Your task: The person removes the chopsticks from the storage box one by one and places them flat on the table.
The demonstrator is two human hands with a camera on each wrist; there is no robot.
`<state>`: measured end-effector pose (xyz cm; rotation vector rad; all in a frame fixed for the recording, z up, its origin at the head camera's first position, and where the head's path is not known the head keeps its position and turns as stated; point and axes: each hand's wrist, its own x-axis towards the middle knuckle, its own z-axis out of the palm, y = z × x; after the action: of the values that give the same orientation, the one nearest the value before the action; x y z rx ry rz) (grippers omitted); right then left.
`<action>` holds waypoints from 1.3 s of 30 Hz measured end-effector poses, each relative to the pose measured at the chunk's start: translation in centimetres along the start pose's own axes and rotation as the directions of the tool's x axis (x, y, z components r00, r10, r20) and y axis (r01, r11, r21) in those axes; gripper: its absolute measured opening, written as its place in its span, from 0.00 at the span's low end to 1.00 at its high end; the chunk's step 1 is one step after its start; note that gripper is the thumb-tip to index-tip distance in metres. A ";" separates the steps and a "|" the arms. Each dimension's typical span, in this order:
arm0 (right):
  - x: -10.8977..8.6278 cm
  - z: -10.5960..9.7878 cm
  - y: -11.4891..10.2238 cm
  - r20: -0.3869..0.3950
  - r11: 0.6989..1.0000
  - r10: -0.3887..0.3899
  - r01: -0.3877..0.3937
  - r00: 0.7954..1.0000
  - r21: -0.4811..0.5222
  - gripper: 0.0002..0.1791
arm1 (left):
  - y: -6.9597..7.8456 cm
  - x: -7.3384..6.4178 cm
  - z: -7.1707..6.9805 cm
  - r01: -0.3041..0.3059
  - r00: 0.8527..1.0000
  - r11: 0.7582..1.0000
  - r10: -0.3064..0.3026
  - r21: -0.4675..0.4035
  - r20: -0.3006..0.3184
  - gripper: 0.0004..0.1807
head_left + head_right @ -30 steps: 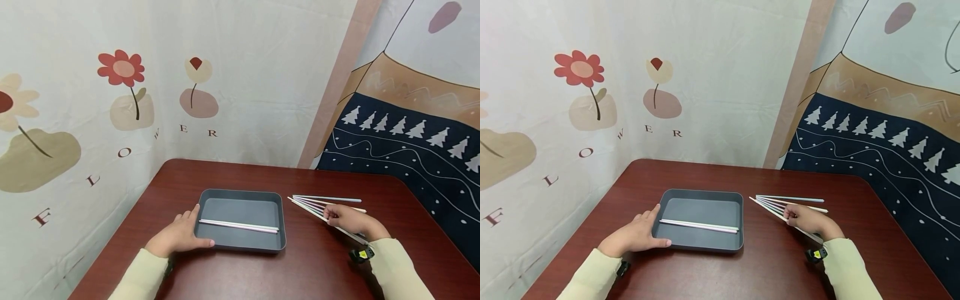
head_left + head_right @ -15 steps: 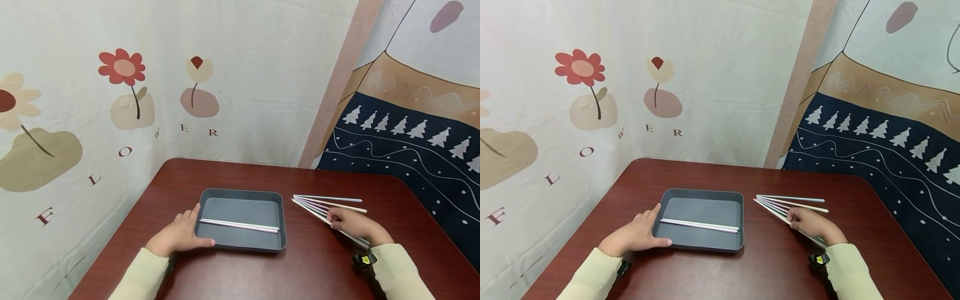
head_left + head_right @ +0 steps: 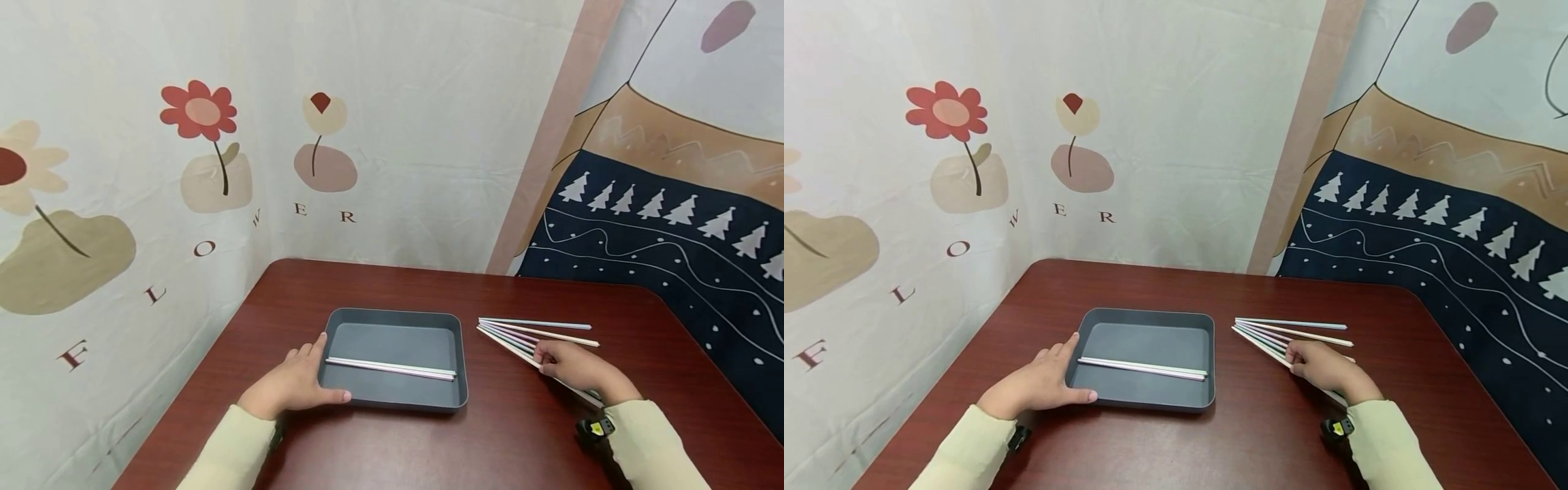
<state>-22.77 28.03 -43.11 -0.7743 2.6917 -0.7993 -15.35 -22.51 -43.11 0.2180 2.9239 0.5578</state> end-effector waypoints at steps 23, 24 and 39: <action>0.4 0.7 -0.1 -0.013 0.995 0.083 -0.084 0.996 -0.059 0.08 | 0.1 -0.1 -0.1 0.002 1.000 1.000 -0.002 0.007 -0.007 0.75; 0.4 0.7 -0.1 -0.015 0.994 0.086 -0.087 0.996 -0.059 0.08 | 0.1 -0.1 -0.1 0.001 1.000 1.000 -0.001 0.006 -0.007 0.75; 0.2 1.3 -0.1 -0.056 0.992 0.121 -0.123 0.991 -0.041 0.08 | 0.0 -0.1 -0.1 -0.003 1.000 1.000 0.003 0.002 -0.005 0.74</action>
<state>-22.46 27.24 -44.12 -0.5986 2.7815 -0.7443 -15.25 -22.54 -43.02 0.2221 2.9292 0.5572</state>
